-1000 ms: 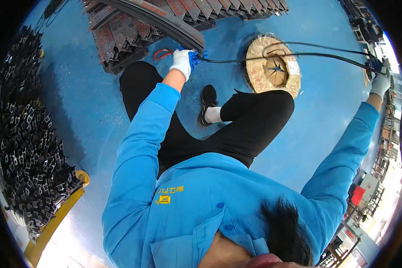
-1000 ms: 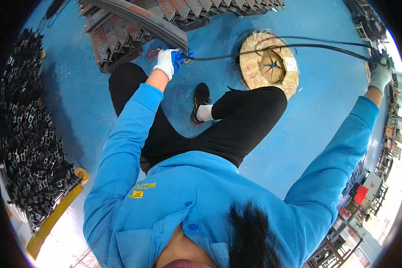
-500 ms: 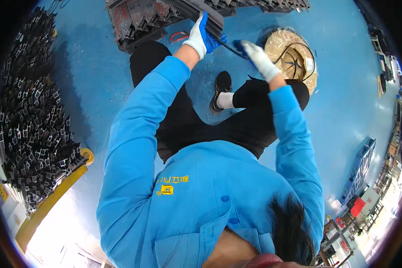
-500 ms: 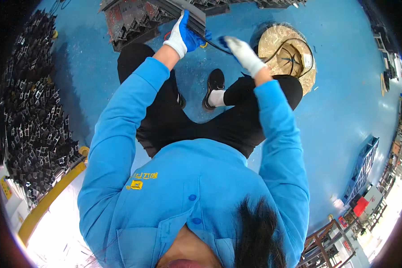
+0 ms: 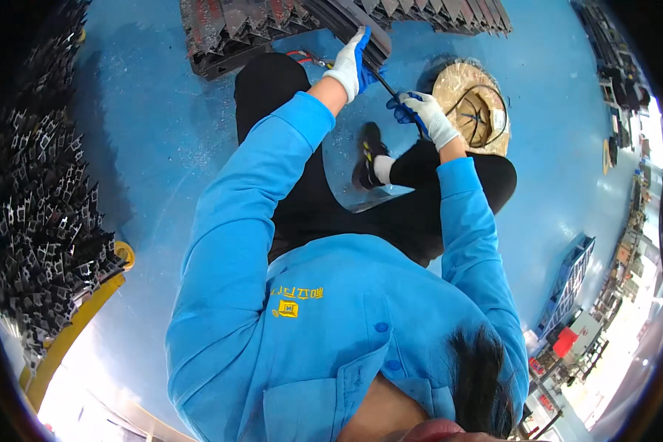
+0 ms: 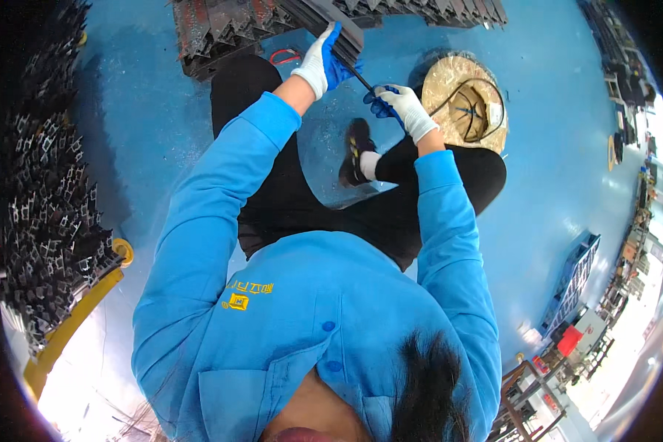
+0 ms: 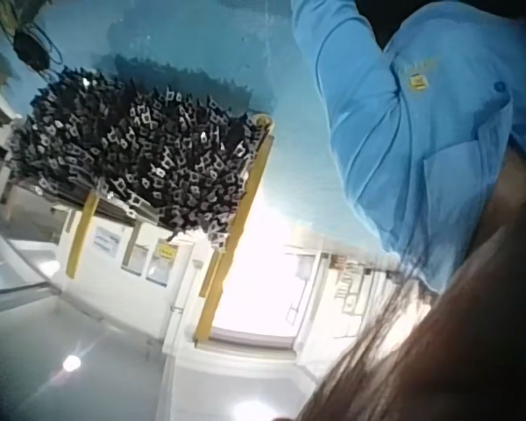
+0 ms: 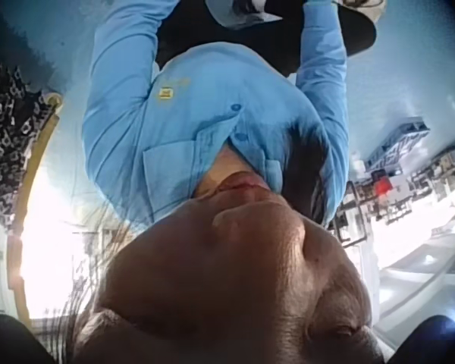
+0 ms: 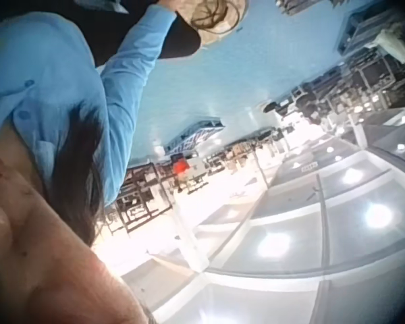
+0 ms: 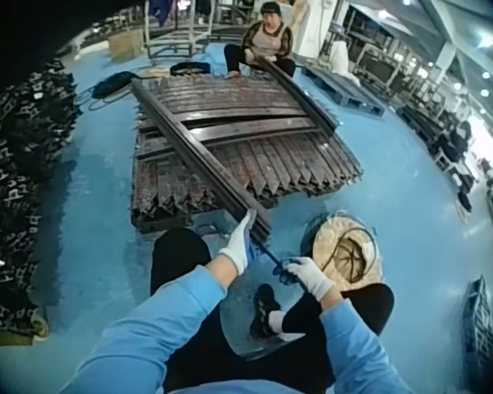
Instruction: Wrapping metal components with protective blue plastic and securing them with cords.
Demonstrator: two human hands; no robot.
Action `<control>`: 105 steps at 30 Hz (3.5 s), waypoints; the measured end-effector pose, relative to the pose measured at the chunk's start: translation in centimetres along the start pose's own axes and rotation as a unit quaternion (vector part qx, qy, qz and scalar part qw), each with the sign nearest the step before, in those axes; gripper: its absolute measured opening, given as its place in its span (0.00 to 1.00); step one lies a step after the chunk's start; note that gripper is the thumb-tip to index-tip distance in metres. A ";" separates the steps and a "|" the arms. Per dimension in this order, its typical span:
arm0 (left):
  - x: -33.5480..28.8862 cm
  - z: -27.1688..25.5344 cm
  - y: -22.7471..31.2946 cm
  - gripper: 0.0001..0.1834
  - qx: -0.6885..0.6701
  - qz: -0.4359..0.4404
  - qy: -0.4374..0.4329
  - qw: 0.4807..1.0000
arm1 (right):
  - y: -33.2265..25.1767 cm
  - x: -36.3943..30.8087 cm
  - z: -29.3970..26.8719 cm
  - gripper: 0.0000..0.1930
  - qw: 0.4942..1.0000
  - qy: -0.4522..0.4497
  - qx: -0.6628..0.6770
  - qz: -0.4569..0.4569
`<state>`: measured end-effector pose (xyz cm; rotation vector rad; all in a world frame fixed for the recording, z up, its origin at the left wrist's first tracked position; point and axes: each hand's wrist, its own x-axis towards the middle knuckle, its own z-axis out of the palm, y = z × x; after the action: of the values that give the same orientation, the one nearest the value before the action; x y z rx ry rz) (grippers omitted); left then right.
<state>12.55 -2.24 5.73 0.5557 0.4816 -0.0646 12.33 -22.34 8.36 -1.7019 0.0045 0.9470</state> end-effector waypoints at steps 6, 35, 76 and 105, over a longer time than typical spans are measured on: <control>-0.1 -1.2 -0.1 0.35 0.003 -0.023 -0.011 1.000 | 0.5 1.6 2.8 0.12 0.996 0.066 0.022 -0.062; -1.0 -0.2 -0.1 0.35 -0.075 -0.017 0.006 0.997 | -0.6 1.3 0.6 0.13 0.997 -0.019 -0.070 -0.024; 2.1 -3.1 -2.2 0.24 -0.112 -0.009 -0.003 0.994 | 0.6 1.3 2.0 0.11 0.996 0.034 -0.004 -0.077; 1.5 -2.5 -1.8 0.18 -0.098 0.005 0.043 0.994 | 3.3 1.6 -0.4 0.12 0.997 0.011 -0.010 -0.079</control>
<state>12.51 -2.37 2.26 0.3689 0.5616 0.0167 12.17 -23.17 4.72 -1.7043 -0.1242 0.8127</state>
